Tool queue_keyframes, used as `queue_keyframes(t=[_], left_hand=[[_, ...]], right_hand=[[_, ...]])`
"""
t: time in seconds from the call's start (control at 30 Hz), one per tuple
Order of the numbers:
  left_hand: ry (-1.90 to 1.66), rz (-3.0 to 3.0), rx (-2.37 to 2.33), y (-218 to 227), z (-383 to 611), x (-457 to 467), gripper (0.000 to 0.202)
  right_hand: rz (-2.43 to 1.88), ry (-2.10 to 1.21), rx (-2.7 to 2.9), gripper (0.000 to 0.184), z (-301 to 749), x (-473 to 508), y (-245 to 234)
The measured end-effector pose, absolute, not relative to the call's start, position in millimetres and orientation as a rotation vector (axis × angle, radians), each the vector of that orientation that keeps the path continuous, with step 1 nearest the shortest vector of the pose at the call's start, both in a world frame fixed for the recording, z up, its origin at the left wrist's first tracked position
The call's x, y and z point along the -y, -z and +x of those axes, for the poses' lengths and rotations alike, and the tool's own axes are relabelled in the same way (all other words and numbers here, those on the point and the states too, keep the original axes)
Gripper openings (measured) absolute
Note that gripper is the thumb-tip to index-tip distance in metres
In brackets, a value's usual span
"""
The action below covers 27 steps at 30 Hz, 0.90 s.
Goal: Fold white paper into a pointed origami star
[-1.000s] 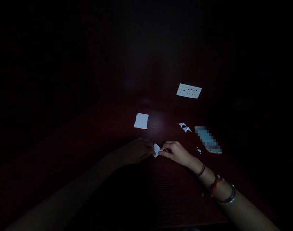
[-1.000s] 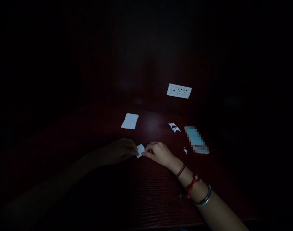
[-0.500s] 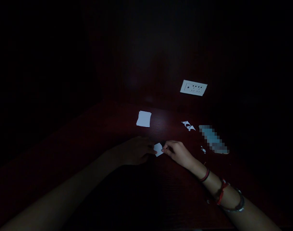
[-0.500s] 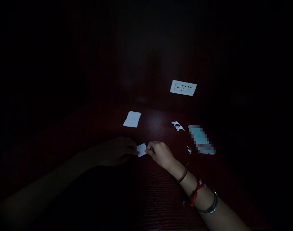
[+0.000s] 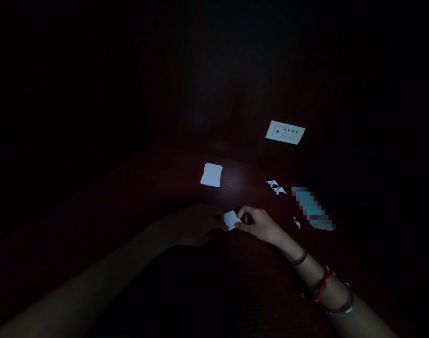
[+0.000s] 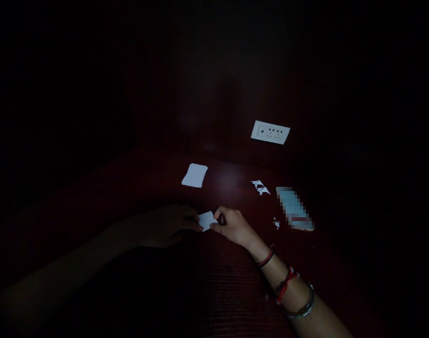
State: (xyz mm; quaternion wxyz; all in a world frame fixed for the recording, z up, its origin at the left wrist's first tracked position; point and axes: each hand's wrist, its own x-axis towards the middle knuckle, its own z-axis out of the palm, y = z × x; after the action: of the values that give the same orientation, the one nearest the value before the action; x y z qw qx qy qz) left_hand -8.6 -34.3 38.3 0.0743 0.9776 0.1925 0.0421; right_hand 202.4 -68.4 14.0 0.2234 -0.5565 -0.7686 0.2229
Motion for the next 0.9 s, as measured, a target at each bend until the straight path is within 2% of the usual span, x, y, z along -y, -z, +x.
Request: queue_keyframes(t=[0.3, 0.5, 0.73, 0.9], left_hand=[[-0.127, 2.913, -0.585, -41.0, -10.2, 38.8, 0.048], [-0.178, 2.900, -0.570, -43.6, -12.1, 41.3, 0.044], [-0.130, 2.869, -0.558, -45.5, -16.6, 42.8, 0.050], [-0.189, 2.913, -0.538, -46.8, -14.8, 42.9, 0.048]], right_hand=[[-1.547, -0.716, 2.085, 0.013, 212.2, 60.4, -13.0], [-1.491, -0.425, 2.185, 0.013, 205.4, 69.3, -15.0], [-1.499, -0.067, 2.592, 0.026, 210.2, 86.8, -30.7], [-1.526, 0.023, 2.687, 0.033, 208.9, 93.3, -36.7]])
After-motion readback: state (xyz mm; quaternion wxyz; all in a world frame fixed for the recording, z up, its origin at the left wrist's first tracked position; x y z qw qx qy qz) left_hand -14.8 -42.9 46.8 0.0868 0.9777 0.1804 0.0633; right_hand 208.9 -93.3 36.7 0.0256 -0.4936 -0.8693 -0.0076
